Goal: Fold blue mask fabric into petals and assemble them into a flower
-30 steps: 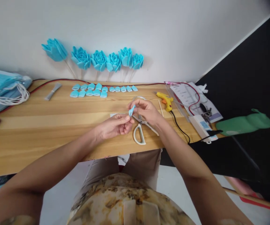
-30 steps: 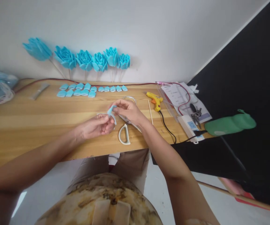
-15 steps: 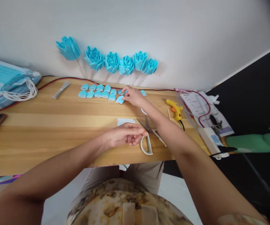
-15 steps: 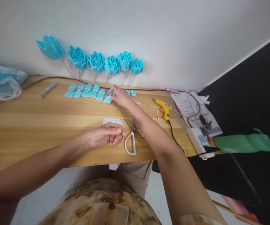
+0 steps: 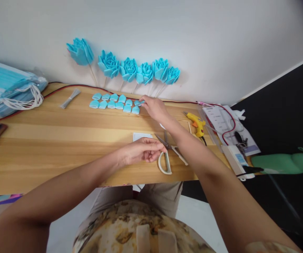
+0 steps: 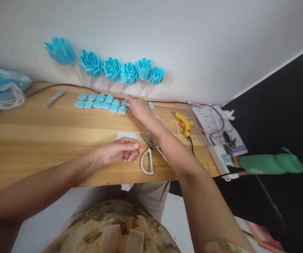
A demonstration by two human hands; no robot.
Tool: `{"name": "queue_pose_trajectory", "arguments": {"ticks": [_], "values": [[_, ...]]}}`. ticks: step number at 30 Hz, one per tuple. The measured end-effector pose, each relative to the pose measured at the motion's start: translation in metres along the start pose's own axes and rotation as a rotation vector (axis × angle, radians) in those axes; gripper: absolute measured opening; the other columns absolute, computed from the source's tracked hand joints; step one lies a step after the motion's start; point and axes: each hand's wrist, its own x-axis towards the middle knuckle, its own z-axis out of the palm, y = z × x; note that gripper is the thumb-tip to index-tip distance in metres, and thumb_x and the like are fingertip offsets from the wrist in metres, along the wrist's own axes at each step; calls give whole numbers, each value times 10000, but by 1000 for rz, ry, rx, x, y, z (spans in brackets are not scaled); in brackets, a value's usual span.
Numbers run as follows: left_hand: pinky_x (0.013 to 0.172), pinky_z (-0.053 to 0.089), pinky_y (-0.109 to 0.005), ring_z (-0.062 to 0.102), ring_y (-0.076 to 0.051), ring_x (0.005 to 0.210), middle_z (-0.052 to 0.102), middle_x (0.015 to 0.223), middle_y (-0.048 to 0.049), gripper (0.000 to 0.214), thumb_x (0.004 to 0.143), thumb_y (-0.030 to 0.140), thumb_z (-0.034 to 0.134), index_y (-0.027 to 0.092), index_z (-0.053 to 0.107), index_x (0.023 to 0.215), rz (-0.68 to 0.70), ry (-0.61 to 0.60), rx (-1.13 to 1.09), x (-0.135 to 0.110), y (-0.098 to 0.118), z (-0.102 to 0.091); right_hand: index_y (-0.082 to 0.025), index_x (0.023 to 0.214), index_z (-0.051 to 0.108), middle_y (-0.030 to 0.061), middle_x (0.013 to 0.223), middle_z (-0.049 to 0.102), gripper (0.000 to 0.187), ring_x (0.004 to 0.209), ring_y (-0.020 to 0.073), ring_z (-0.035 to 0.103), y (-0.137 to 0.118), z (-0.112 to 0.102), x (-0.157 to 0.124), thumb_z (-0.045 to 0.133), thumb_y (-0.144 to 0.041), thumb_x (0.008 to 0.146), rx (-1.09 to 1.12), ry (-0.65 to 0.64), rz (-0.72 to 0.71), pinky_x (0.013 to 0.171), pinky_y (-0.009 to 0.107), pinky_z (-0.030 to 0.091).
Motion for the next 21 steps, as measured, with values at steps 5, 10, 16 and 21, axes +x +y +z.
{"name": "queue_pose_trajectory", "arguments": {"ticks": [5, 10, 16, 21], "values": [[406, 291, -186, 461, -73, 447, 541, 502, 23, 421, 693, 524, 831, 131, 715, 792, 1, -20, 43, 0, -1, 0, -191, 1224, 661, 72, 1032, 779, 307, 908, 237, 703, 12, -22, -34, 498, -248, 971, 89, 34, 67, 755, 302, 436], [426, 279, -198, 437, -76, 444, 519, 498, 27, 433, 719, 558, 787, 139, 702, 788, 48, 33, 144, -5, 9, 0, -185, 1194, 682, 76, 1009, 779, 304, 917, 243, 703, 22, -41, -88, 517, -243, 944, 91, 27, 173, 762, 312, 451], [541, 358, -243, 466, -103, 549, 581, 600, 1, 314, 794, 462, 712, 165, 665, 701, 390, 502, 828, -20, 63, -18, -191, 1132, 691, 75, 1003, 745, 260, 916, 235, 680, 16, -53, -183, 511, -269, 961, 113, 73, 220, 783, 327, 477], [732, 417, -324, 584, -195, 791, 703, 841, -52, 211, 883, 339, 592, 186, 731, 842, 461, 794, 1622, -8, 114, -44, -204, 1177, 671, 92, 992, 722, 282, 942, 255, 667, 2, -51, -240, 486, -289, 981, 107, 77, 258, 802, 363, 501]]}}
